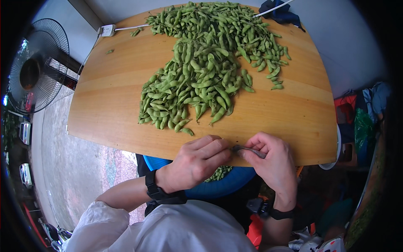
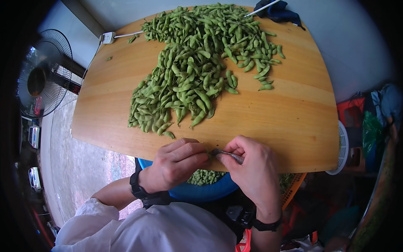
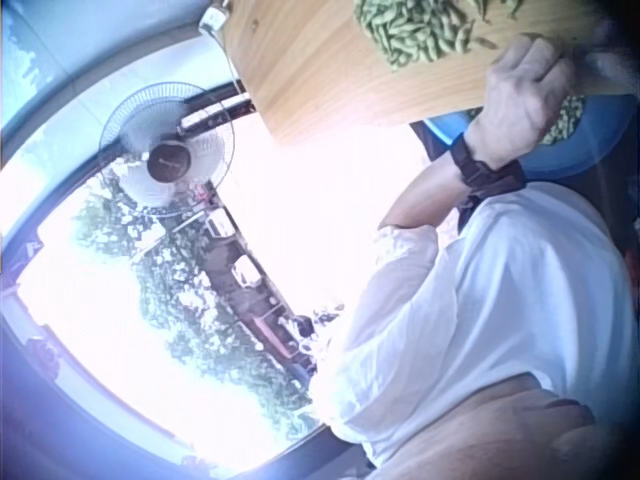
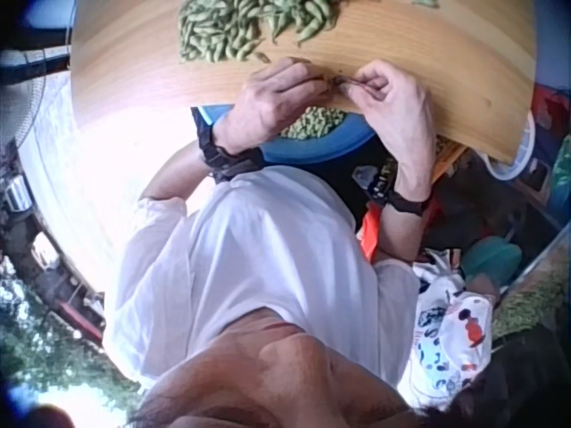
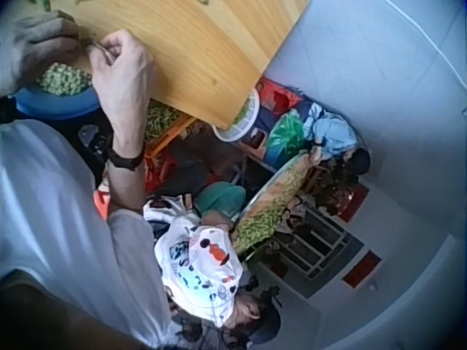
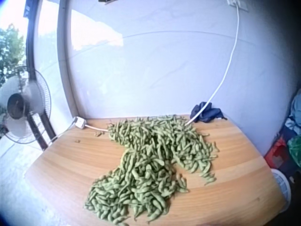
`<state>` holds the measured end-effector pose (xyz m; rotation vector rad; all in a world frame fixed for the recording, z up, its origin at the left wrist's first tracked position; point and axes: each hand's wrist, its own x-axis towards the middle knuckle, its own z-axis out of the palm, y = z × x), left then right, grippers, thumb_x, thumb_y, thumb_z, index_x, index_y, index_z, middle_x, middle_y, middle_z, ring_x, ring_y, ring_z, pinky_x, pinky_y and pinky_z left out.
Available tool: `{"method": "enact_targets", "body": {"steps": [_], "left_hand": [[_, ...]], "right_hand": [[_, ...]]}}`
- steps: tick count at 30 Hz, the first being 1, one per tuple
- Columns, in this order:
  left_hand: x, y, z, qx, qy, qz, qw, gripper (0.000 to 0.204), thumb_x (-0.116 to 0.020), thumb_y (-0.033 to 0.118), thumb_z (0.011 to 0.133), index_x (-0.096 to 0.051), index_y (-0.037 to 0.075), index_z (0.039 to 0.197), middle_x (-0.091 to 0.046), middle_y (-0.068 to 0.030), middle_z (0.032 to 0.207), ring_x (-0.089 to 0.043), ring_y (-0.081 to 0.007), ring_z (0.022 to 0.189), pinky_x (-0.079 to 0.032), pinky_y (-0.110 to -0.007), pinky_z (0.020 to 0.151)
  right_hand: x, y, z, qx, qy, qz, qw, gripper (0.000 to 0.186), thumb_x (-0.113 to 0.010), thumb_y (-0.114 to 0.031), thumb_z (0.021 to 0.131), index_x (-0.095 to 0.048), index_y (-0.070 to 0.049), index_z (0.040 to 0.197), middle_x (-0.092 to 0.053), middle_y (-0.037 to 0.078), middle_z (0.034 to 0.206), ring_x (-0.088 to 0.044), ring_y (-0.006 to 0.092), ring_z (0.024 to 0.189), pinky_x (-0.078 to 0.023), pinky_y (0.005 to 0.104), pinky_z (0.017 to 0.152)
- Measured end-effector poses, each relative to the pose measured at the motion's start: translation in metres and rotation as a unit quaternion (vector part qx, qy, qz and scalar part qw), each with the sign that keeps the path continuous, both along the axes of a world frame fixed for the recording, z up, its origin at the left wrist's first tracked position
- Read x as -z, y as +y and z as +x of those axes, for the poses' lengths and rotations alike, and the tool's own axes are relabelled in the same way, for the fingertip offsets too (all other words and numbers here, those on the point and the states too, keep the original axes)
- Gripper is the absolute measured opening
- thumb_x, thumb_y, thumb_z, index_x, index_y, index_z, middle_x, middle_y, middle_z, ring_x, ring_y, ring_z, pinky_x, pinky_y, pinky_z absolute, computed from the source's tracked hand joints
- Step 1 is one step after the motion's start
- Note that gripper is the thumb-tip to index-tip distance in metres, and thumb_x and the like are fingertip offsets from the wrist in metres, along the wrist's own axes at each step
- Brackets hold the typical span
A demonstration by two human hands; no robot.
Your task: Peeling edamame beans from their pods on a wooden table.
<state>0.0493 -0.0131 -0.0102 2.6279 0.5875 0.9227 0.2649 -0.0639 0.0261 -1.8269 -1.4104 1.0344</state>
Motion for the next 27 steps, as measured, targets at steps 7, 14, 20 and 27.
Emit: {"method": "enact_targets", "body": {"steps": [7,14,20,27], "left_hand": [[0.005,-0.001,0.002,0.002,-0.003,0.005,1.0,0.033,-0.08,0.006,0.068,-0.073,0.002,0.1,-0.069,-0.0108,0.106,-0.071,-0.0275,0.088,-0.058,-0.036,0.07],[-0.001,0.001,0.003,-0.012,0.026,-0.035,0.999,0.034,-0.081,0.007,0.073,-0.069,0.002,0.104,-0.065,-0.0099,0.104,-0.066,-0.0275,0.088,-0.056,-0.037,0.072],[-0.018,0.027,0.014,0.091,0.081,-0.137,0.983,0.018,-0.067,0.009,0.083,-0.06,0.002,0.097,-0.057,-0.0114,0.1,-0.059,-0.031,0.098,-0.053,-0.04,0.084],[-0.011,0.018,-0.006,0.1,0.032,-0.103,0.989,0.016,-0.072,0.007,0.085,-0.062,0.002,0.097,-0.058,-0.0113,0.097,-0.061,-0.032,0.091,-0.054,-0.042,0.078]], "right_hand": [[-0.008,0.005,-0.002,-0.019,-0.037,-0.044,0.998,0.016,-0.08,-0.008,0.086,-0.067,0.0,0.087,-0.071,0.015,0.072,-0.069,0.0271,0.063,-0.053,0.0392,0.063],[-0.016,0.018,-0.002,-0.048,-0.091,-0.083,0.991,0.016,-0.081,-0.009,0.084,-0.067,-0.001,0.084,-0.069,0.015,0.069,-0.069,0.0298,0.064,-0.052,0.0421,0.064],[-0.015,0.019,-0.001,-0.049,-0.103,-0.081,0.99,0.018,-0.082,-0.01,0.082,-0.067,-0.001,0.084,-0.067,0.015,0.069,-0.068,0.0299,0.064,-0.051,0.0424,0.064],[-0.015,0.019,-0.004,-0.049,-0.101,-0.065,0.991,0.02,-0.082,-0.011,0.082,-0.066,-0.001,0.084,-0.066,0.015,0.068,-0.067,0.0314,0.063,-0.05,0.0441,0.063]]}}
